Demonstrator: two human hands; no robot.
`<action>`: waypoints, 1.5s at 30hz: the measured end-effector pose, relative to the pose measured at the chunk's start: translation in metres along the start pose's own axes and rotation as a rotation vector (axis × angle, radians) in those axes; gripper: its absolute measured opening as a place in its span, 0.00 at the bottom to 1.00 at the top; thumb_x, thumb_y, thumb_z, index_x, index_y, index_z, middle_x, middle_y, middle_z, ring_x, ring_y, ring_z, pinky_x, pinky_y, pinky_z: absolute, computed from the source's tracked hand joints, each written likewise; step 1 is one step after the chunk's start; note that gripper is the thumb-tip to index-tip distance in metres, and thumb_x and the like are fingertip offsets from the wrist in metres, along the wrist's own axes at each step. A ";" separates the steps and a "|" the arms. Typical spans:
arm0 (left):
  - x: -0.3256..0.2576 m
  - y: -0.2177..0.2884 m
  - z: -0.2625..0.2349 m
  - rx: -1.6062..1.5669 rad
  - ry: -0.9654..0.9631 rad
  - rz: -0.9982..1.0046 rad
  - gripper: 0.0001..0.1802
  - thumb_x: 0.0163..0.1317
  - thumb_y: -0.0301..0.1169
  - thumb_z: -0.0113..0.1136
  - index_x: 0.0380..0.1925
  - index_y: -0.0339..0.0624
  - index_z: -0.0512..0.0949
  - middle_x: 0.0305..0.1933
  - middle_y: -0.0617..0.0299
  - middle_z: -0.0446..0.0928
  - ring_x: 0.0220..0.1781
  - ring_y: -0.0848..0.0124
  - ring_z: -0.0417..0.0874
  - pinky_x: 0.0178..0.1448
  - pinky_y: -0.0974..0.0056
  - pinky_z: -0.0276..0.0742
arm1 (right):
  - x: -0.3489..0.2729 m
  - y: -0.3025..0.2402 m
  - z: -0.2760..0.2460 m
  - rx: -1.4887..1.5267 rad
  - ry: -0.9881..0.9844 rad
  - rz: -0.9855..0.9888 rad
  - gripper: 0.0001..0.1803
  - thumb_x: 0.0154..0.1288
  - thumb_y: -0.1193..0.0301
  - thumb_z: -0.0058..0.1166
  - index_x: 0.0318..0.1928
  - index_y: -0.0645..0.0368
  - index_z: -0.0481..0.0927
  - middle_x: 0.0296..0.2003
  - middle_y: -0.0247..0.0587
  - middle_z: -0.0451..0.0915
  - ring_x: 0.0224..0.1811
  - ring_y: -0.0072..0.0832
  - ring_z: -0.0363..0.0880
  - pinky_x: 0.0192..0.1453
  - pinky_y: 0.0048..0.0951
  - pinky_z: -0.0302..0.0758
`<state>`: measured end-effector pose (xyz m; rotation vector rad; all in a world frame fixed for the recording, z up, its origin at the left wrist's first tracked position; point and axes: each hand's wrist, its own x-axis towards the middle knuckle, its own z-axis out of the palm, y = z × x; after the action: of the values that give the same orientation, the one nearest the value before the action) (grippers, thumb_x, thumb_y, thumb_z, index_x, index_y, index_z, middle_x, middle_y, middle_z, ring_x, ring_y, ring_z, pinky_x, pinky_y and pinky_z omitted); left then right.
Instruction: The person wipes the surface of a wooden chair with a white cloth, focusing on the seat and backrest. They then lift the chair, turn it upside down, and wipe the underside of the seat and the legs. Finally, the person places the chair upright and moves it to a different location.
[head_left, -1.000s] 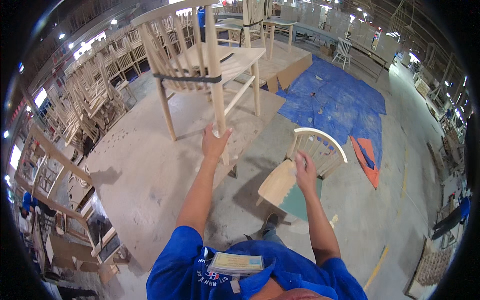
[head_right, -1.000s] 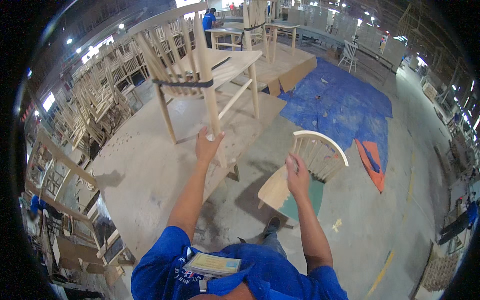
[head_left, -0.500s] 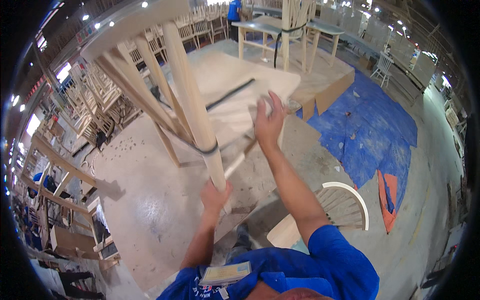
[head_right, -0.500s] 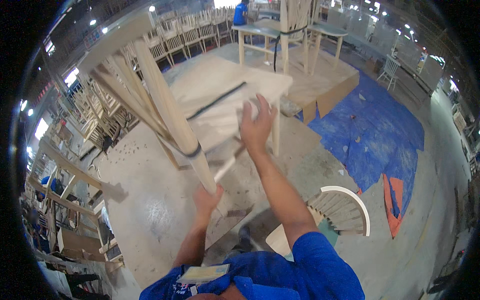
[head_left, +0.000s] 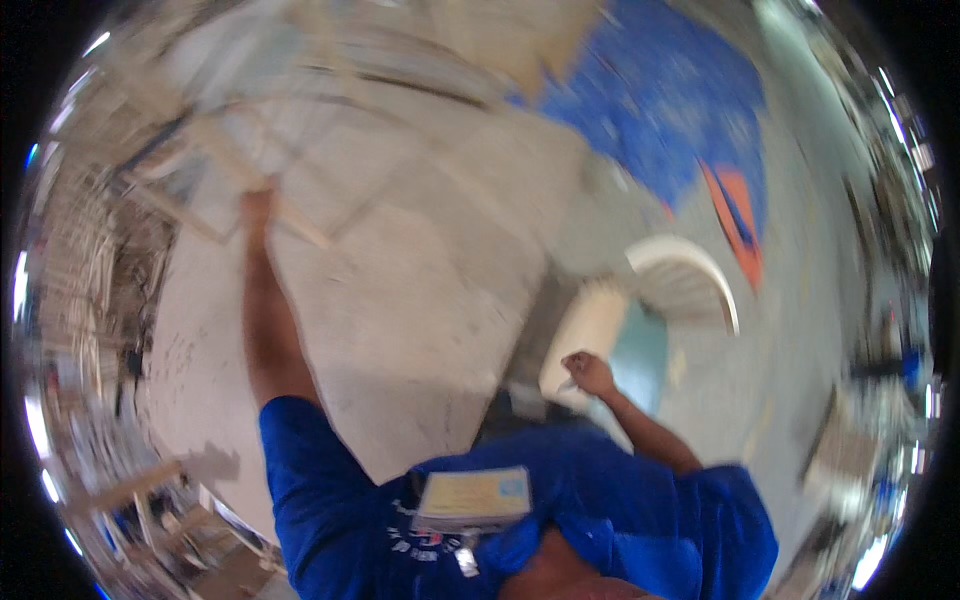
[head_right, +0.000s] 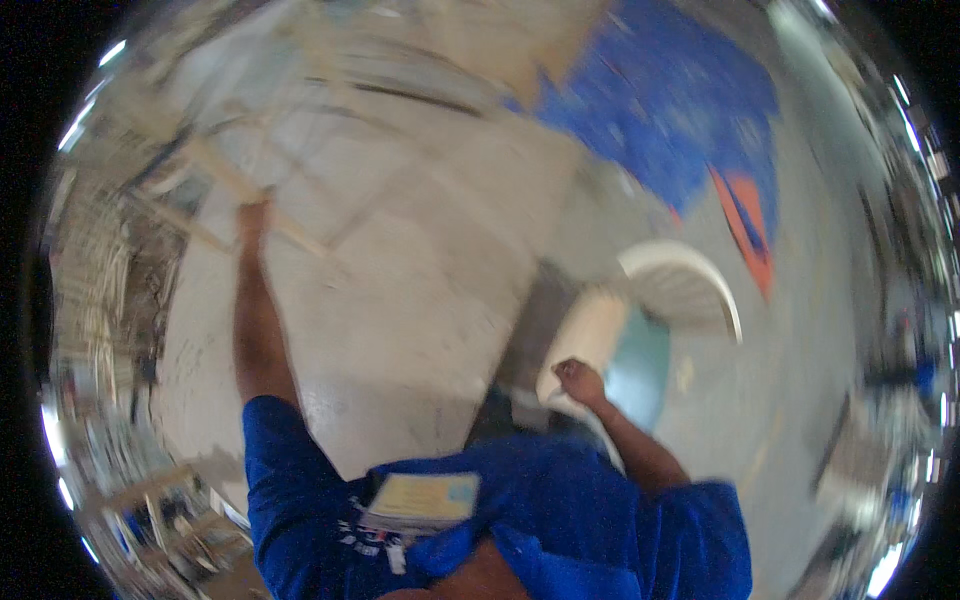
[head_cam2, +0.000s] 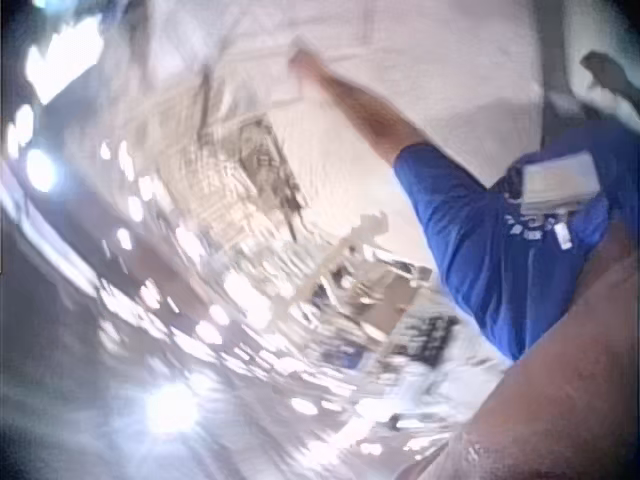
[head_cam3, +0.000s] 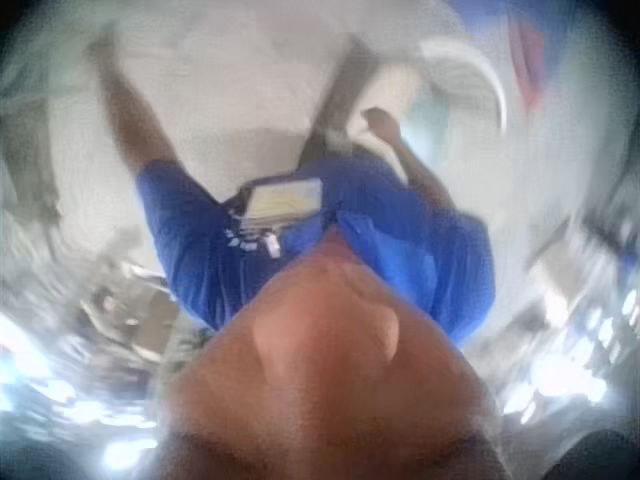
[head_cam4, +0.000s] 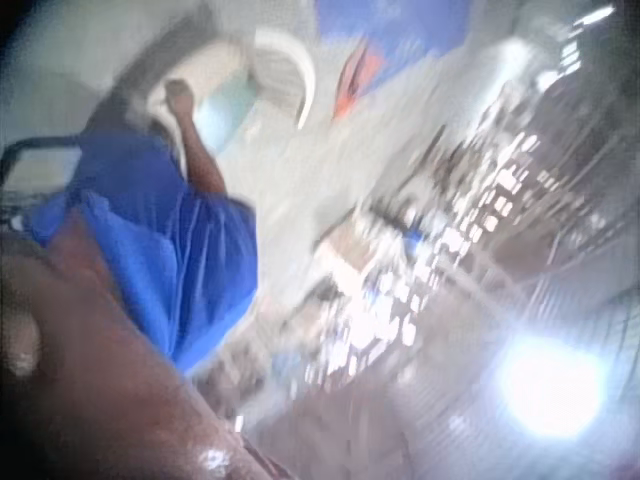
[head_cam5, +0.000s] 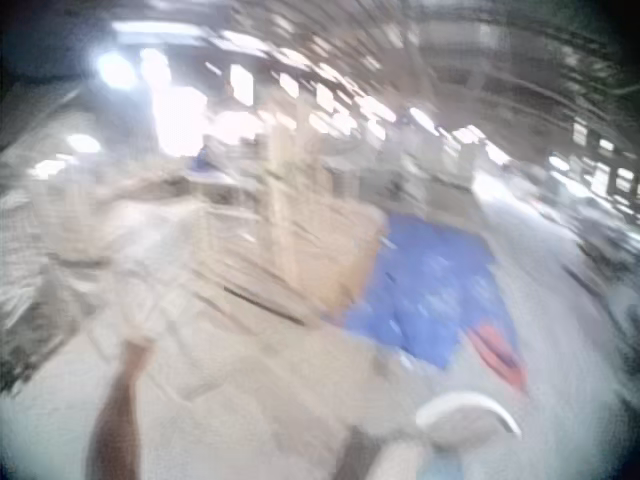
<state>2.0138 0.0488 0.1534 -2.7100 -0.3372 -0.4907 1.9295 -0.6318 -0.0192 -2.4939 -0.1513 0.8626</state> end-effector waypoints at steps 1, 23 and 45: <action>-0.028 -0.031 -0.010 -0.457 -0.181 -0.420 0.22 0.72 0.47 0.55 0.41 0.38 0.85 0.29 0.51 0.85 0.30 0.55 0.86 0.39 0.47 0.79 | -0.016 0.045 0.004 -0.130 0.017 -0.051 0.25 0.68 0.47 0.58 0.49 0.56 0.86 0.39 0.44 0.88 0.38 0.37 0.88 0.47 0.41 0.83; -0.344 0.646 0.070 -0.688 -1.340 -0.338 0.43 0.53 0.68 0.66 0.53 0.40 0.83 0.50 0.45 0.85 0.55 0.53 0.85 0.58 0.53 0.79 | 0.108 0.483 -0.063 -0.129 0.174 0.492 0.45 0.65 0.31 0.50 0.54 0.64 0.82 0.56 0.67 0.78 0.57 0.57 0.78 0.60 0.50 0.76; -0.451 0.555 -0.256 -1.252 -0.758 -0.464 0.39 0.60 0.69 0.58 0.42 0.39 0.86 0.38 0.44 0.85 0.40 0.50 0.87 0.47 0.50 0.80 | -0.195 0.354 -0.274 0.763 0.497 0.090 0.29 0.77 0.41 0.42 0.48 0.53 0.82 0.31 0.31 0.72 0.33 0.26 0.66 0.37 0.33 0.68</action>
<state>1.6908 -0.6283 0.0353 -3.9612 -1.2019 0.4697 1.9216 -1.1045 0.1025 -1.9062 0.3909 0.2255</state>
